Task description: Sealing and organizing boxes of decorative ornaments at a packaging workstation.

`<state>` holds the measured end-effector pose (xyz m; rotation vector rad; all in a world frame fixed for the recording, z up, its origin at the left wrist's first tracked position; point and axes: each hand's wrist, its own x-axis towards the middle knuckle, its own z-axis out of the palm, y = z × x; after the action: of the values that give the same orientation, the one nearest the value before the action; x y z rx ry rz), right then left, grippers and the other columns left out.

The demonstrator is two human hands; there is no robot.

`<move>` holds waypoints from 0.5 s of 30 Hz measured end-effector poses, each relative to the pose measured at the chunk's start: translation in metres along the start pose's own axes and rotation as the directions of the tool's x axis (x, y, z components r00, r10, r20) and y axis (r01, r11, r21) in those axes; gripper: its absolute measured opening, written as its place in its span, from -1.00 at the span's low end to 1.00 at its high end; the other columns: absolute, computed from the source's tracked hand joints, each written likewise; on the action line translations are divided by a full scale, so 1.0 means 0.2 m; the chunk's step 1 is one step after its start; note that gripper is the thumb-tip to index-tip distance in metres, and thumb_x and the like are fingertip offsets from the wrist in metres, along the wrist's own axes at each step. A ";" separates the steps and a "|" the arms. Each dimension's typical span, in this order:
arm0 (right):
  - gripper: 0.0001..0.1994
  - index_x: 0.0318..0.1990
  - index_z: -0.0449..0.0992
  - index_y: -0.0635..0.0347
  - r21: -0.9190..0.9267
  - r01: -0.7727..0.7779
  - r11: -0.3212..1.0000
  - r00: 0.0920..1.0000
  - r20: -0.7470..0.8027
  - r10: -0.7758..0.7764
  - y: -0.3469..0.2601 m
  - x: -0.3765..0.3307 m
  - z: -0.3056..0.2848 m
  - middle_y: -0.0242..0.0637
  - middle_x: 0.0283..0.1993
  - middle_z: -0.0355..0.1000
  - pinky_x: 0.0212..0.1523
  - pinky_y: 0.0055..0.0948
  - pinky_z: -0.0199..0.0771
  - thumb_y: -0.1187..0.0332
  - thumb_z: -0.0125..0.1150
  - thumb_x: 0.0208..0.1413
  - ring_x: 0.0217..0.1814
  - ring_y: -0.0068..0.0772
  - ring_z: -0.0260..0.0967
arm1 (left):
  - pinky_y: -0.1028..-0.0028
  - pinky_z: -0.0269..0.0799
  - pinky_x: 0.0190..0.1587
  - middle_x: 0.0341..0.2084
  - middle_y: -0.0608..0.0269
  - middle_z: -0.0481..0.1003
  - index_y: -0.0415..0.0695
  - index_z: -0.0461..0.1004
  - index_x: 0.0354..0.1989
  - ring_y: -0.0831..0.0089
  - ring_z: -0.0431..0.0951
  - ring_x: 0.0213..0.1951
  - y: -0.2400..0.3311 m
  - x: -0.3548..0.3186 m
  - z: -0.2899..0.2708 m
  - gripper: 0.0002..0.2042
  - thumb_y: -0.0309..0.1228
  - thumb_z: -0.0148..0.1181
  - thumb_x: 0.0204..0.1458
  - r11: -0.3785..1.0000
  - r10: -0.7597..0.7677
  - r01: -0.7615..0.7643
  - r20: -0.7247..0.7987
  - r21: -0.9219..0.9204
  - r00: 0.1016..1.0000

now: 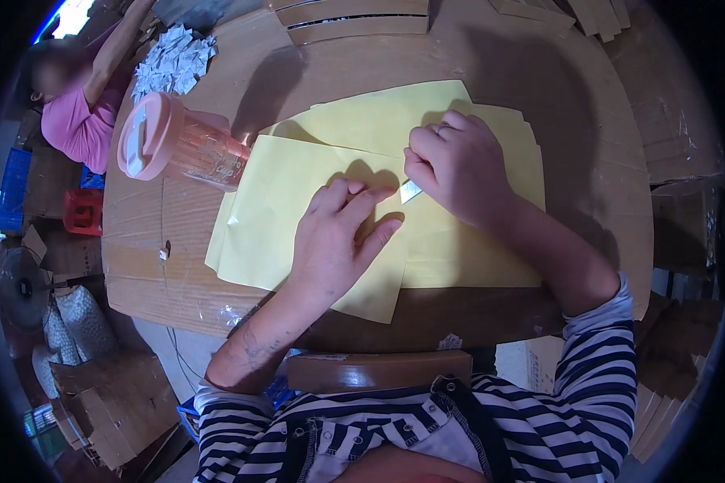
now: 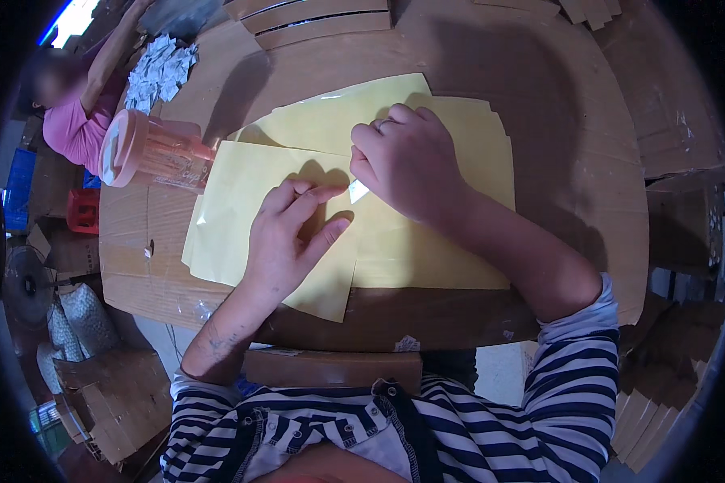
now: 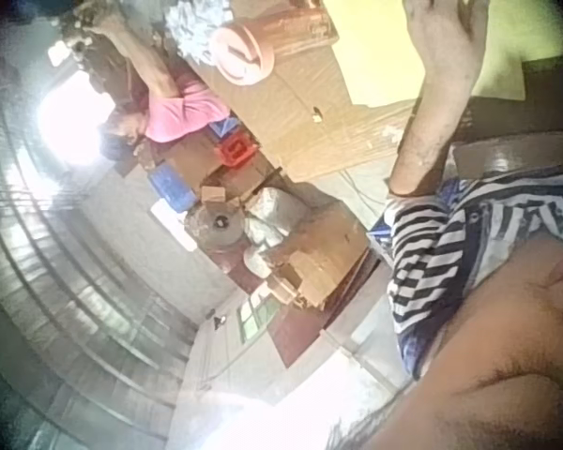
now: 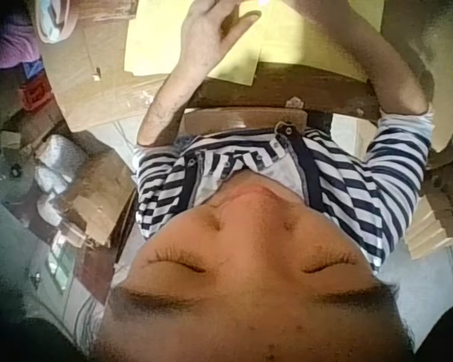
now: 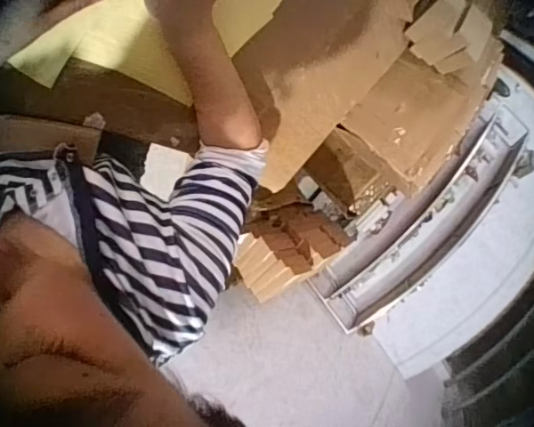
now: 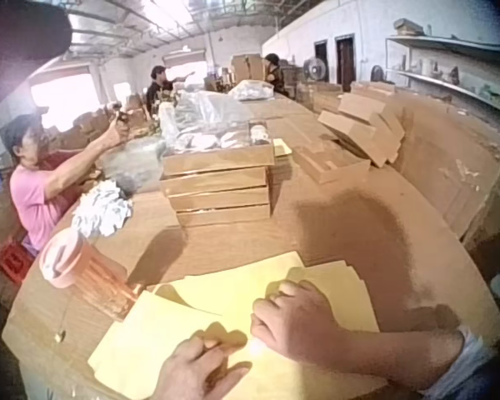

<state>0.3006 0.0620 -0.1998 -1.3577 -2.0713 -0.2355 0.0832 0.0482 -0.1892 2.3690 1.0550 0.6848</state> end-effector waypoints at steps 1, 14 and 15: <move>-0.86 -0.54 0.41 0.08 -0.001 -0.002 1.000 1.000 -0.002 0.002 0.00 0.00 0.00 -0.37 -0.62 0.37 -0.36 -0.27 0.30 0.38 0.28 -0.06 -0.46 -0.29 0.31 | 0.28 0.45 -0.13 -0.26 0.18 0.43 -0.06 0.58 -0.03 0.19 0.48 -0.19 0.00 0.00 0.01 -0.69 -0.30 0.37 0.04 0.999 0.010 -0.010 -0.004 0.030 1.000; -0.88 -0.52 0.44 0.08 -0.025 -0.027 0.999 1.000 0.011 0.027 0.01 -0.01 0.00 -0.37 -0.62 0.39 -0.36 -0.27 0.28 0.38 0.28 -0.06 -0.46 -0.29 0.33 | 0.30 0.48 -0.17 -0.28 0.22 0.43 -0.07 0.60 -0.08 0.21 0.50 -0.21 0.01 0.00 0.02 -0.76 -0.37 0.34 0.06 0.998 0.023 -0.021 -0.032 0.063 0.999; -0.88 -0.52 0.44 0.08 0.002 -0.033 0.999 0.999 0.025 0.033 0.00 -0.01 0.00 -0.37 -0.62 0.39 -0.36 -0.27 0.28 0.38 0.28 -0.06 -0.45 -0.29 0.34 | 0.30 0.48 -0.17 -0.28 0.22 0.43 -0.07 0.60 -0.08 0.21 0.50 -0.21 0.01 0.00 0.02 -0.76 -0.37 0.34 0.06 0.998 0.023 -0.021 -0.031 0.063 0.999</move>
<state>0.3007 0.0607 -0.2010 -1.3987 -2.0666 -0.2027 0.0861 0.0464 -0.1905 2.4341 1.0804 0.7087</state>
